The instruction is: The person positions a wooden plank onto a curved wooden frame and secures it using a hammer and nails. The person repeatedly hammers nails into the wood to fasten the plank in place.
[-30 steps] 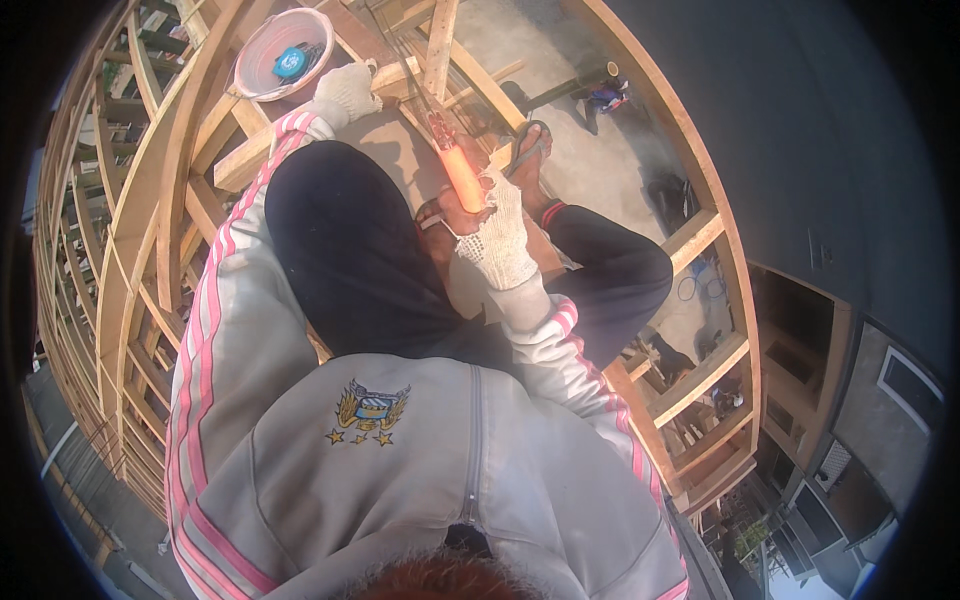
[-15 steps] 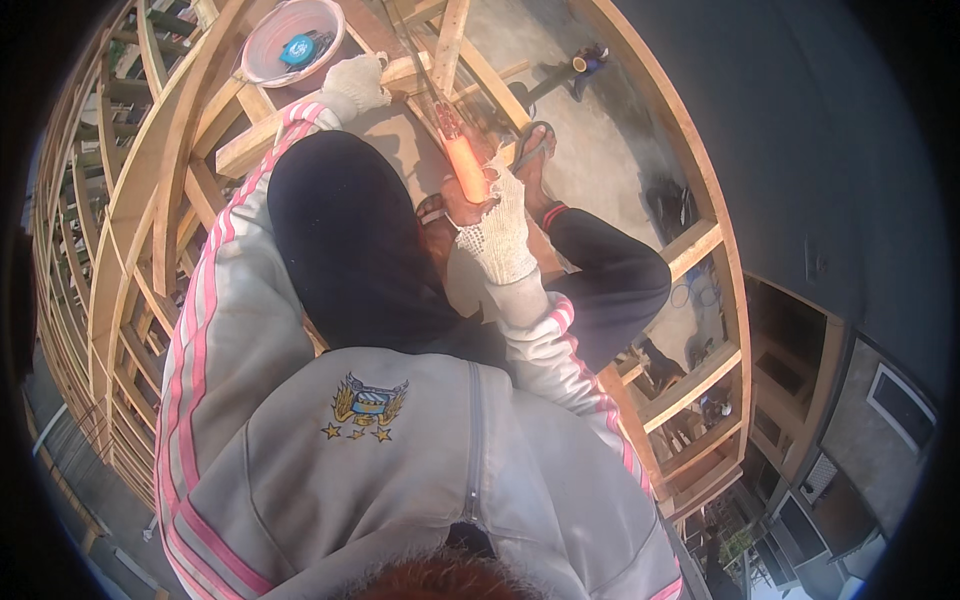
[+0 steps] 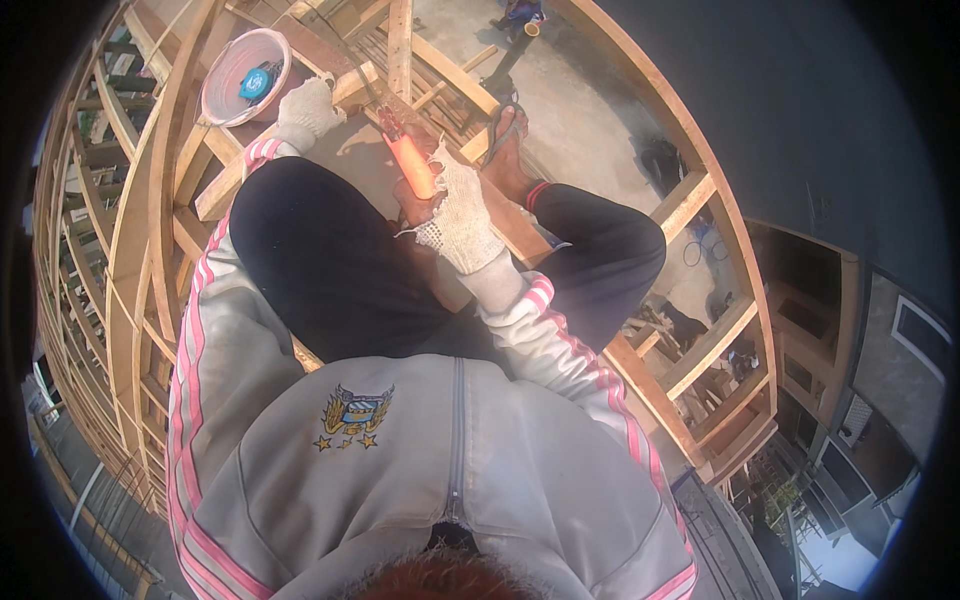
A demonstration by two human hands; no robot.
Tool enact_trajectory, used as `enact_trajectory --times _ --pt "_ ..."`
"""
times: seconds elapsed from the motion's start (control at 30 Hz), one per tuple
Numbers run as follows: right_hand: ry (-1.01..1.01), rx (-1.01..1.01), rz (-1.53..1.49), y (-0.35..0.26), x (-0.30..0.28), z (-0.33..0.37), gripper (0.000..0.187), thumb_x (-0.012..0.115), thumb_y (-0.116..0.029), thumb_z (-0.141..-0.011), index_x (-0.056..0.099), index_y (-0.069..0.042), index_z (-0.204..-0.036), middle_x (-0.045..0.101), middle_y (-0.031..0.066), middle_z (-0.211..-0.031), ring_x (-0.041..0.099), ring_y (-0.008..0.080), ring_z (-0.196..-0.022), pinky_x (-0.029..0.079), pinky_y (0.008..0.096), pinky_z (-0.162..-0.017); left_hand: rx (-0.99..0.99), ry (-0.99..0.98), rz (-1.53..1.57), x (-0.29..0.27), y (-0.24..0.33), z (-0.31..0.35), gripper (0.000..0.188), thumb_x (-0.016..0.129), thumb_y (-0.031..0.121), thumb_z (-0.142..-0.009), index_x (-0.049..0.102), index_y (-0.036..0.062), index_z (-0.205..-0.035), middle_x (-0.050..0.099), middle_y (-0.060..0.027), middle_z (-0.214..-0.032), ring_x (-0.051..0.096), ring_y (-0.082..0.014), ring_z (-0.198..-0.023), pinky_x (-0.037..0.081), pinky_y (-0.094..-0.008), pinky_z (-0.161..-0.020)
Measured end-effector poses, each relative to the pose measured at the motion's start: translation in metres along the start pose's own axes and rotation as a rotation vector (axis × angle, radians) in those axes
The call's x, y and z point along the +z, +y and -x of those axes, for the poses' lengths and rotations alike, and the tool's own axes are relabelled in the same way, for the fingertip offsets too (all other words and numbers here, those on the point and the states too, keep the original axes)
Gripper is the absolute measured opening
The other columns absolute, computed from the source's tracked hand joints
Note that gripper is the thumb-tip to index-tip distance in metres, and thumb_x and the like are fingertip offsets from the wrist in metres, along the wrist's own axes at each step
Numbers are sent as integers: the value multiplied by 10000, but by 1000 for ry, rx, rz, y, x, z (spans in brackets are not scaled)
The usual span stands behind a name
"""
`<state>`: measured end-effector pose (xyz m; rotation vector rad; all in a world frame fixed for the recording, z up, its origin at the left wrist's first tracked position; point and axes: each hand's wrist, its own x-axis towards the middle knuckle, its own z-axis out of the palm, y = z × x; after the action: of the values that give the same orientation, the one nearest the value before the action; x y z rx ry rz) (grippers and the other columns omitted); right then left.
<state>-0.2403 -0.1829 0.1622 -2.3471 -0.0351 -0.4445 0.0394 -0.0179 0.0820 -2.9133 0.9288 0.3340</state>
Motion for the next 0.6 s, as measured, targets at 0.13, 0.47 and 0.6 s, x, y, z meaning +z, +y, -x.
enact_trajectory --times 0.13,0.47,0.6 --pt "147 322 -590 0 9 -9 236 682 -220 -923 641 -59 -1090 679 137 -798 653 320 -704 510 399 -636 1 -60 31 -6 -9 -12 710 820 607 -773 658 70 -1208 752 -238 -1074 737 -413 -1042 589 -510 -887" --pt "5 586 -1122 54 26 91 423 665 -105 -932 608 -36 -1345 663 135 -1144 680 238 -936 549 372 -848 22 -54 40 -10 0 -9 779 788 684 -776 657 58 -1221 743 -226 -1128 729 -425 -1060 580 -512 -901" --pt "-44 358 -800 26 15 -2 351 665 -139 -974 620 -50 -1311 662 69 -896 642 161 -783 533 337 -707 -16 -30 -23 1 -10 -7 708 803 629 -787 664 60 -1185 742 -219 -1126 729 -413 -1057 579 -510 -896"
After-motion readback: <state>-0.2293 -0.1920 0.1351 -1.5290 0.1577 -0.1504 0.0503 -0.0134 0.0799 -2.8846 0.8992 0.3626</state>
